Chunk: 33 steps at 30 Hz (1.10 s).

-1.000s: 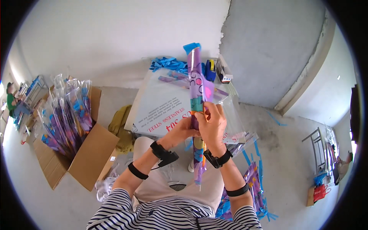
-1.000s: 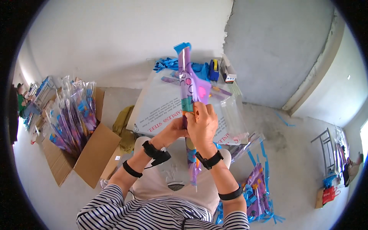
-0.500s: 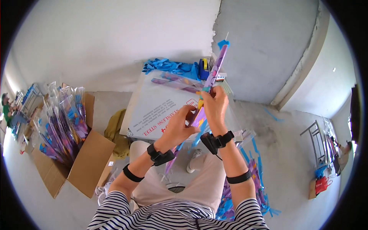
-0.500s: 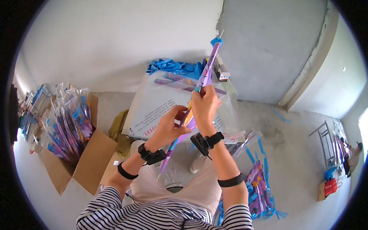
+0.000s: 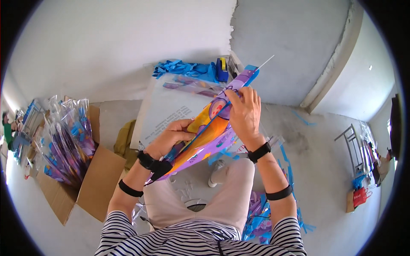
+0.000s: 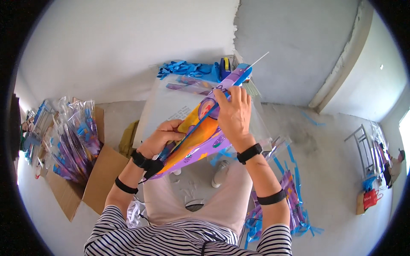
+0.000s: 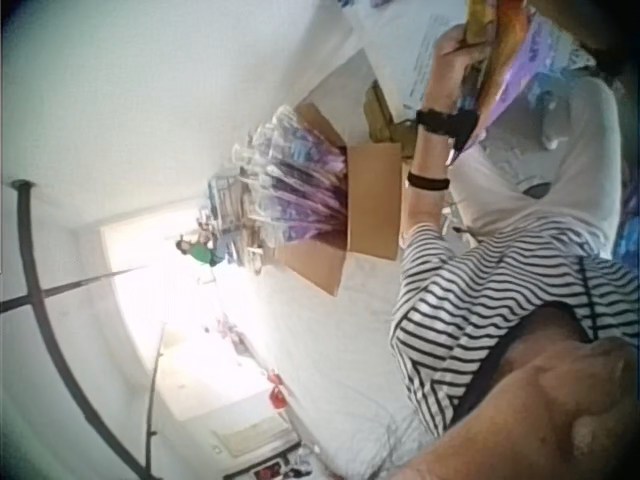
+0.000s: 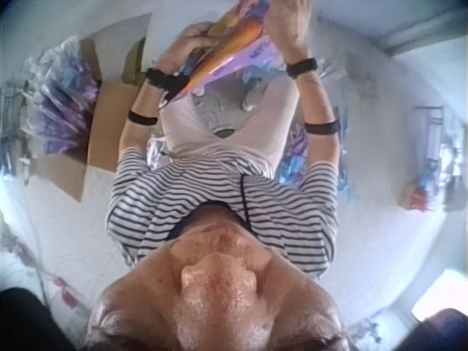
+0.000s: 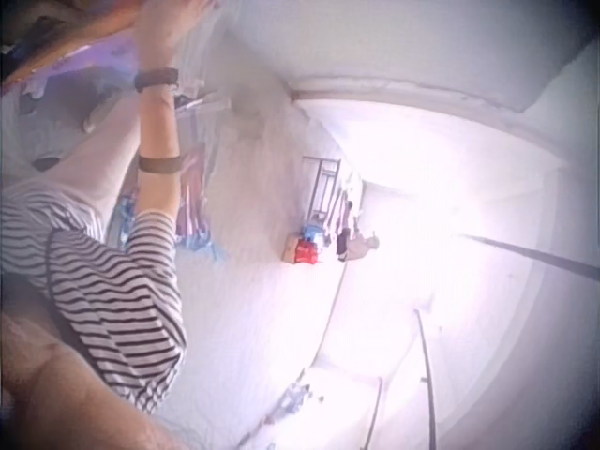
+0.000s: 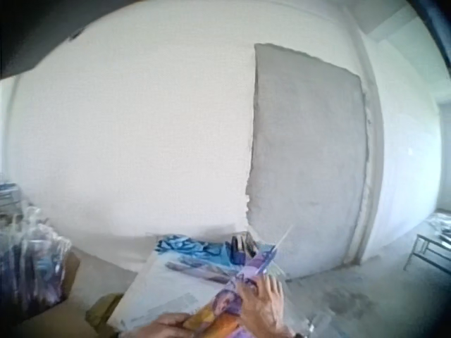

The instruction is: Rolling up a decorative kite and inserting it into a long plastic sleeve for packaging.

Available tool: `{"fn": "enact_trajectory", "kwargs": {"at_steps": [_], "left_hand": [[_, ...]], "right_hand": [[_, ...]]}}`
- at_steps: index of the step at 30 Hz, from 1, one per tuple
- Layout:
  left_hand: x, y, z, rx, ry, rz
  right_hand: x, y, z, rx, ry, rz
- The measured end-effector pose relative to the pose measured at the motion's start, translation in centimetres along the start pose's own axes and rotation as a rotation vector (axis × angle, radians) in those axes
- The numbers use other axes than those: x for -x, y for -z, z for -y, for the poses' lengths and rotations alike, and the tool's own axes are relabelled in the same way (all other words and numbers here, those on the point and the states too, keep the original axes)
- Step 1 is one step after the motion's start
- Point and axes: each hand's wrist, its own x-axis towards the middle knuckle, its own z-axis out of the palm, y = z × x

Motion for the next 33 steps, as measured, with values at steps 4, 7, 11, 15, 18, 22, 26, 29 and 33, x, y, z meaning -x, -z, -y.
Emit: {"fn": "enact_trajectory", "kwargs": {"at_steps": [4, 7, 11, 15, 18, 22, 26, 29, 33], "left_hand": [[0.6, 1.0, -0.4, 0.046, 0.053, 0.063], [0.4, 1.7, -0.5, -0.103, 0.143, 0.026], [-0.6, 1.6, 0.0, -0.352, -0.186, -0.059], [-0.4, 0.7, -1.8, -0.711, -0.117, -0.162], [-0.7, 1.7, -1.3, -0.666, -0.193, -0.237], [-0.3, 3.5, -2.8, -0.769, -0.228, -0.23], [0.6, 5.6, -4.9, -0.767, -0.112, -0.179], [1.0, 6.3, -5.9, -0.742, -0.076, -0.141], [1.1, 6.3, -6.6, -0.776, -0.028, -0.148]], "right_hand": [[-1.2, 1.1, -0.3, 0.126, 0.085, 0.016], [-2.0, 2.6, -1.3, 0.162, 0.262, 0.054], [-2.8, 3.1, -2.6, 0.18, 0.261, 0.344], [-4.2, 3.8, -2.5, 0.023, 0.079, 0.545], [-4.5, 4.2, -2.8, -0.059, 0.046, 0.563], [-4.5, 5.4, -4.8, -0.083, -0.036, 0.61], [-3.7, 6.5, -6.8, 0.015, -0.085, 0.597], [-3.3, 6.7, -6.9, -0.043, -0.075, 0.607], [-3.3, 6.0, -5.2, -0.096, -0.004, 0.633]]}}
